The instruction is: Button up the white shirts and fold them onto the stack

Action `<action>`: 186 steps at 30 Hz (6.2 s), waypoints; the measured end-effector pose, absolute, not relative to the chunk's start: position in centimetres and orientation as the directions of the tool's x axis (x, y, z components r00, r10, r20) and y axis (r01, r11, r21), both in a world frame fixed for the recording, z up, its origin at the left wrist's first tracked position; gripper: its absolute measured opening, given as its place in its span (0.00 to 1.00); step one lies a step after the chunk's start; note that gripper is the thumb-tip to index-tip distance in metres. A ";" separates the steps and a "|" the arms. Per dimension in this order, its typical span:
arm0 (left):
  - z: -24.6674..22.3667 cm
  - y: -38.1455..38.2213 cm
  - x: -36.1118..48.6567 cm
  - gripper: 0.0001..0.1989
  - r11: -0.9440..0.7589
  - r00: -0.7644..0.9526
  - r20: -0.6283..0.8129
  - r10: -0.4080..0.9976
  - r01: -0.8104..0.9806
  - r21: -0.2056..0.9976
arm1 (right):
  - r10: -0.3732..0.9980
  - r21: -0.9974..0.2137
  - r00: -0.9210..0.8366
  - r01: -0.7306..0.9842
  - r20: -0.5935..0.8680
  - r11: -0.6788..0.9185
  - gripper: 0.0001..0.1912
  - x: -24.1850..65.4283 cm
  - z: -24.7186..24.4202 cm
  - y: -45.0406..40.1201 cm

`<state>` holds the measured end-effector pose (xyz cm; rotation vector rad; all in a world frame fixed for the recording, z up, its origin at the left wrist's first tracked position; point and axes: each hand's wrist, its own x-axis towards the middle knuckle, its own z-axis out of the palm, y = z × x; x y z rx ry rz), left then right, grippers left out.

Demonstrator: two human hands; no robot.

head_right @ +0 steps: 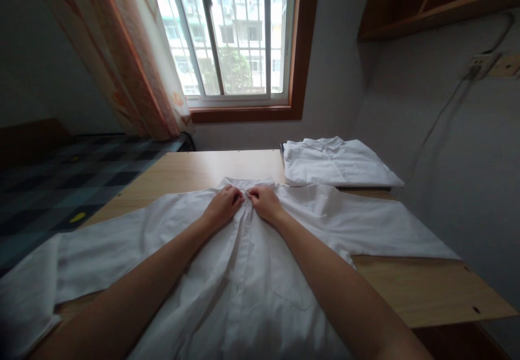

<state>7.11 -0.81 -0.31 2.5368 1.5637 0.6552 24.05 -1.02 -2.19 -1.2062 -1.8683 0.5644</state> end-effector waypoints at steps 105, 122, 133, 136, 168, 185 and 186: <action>0.7 -1.2 7.3 0.09 0.128 0.234 -0.145 0.961 0.088 0.988 | 0.958 -0.942 -0.211 0.234 0.193 0.241 0.03 23.5 -1.8 -1.9; 0.9 -1.4 7.1 0.04 0.138 0.198 -0.149 0.969 0.069 0.988 | 0.963 -0.885 -0.052 0.383 0.264 0.263 0.02 22.6 -1.8 -2.0; 0.8 -1.3 7.0 0.10 0.042 0.254 -0.083 0.964 0.162 0.986 | 0.976 -0.937 -0.131 0.283 0.174 0.205 0.05 22.8 -1.5 -2.4; 0.9 -1.3 7.1 0.07 0.029 0.235 -0.074 0.969 0.189 0.981 | 0.983 -0.958 -0.128 0.235 0.135 0.162 0.03 22.9 -1.4 -2.4; 0.1 -1.3 7.0 0.03 -0.391 0.236 0.312 0.920 0.540 0.745 | 0.986 -0.971 -0.088 0.186 0.138 0.153 0.06 22.8 -1.7 -2.4; -0.3 -0.8 4.3 0.21 -0.589 0.484 0.427 0.764 0.793 0.153 | 0.822 -0.467 -0.262 0.719 0.505 0.516 0.12 23.7 -1.4 -3.4; -0.5 -0.7 4.4 0.20 -0.585 0.484 0.424 0.766 0.798 0.146 | 0.820 -0.437 -0.275 0.737 0.502 0.515 0.12 23.6 -1.4 -3.4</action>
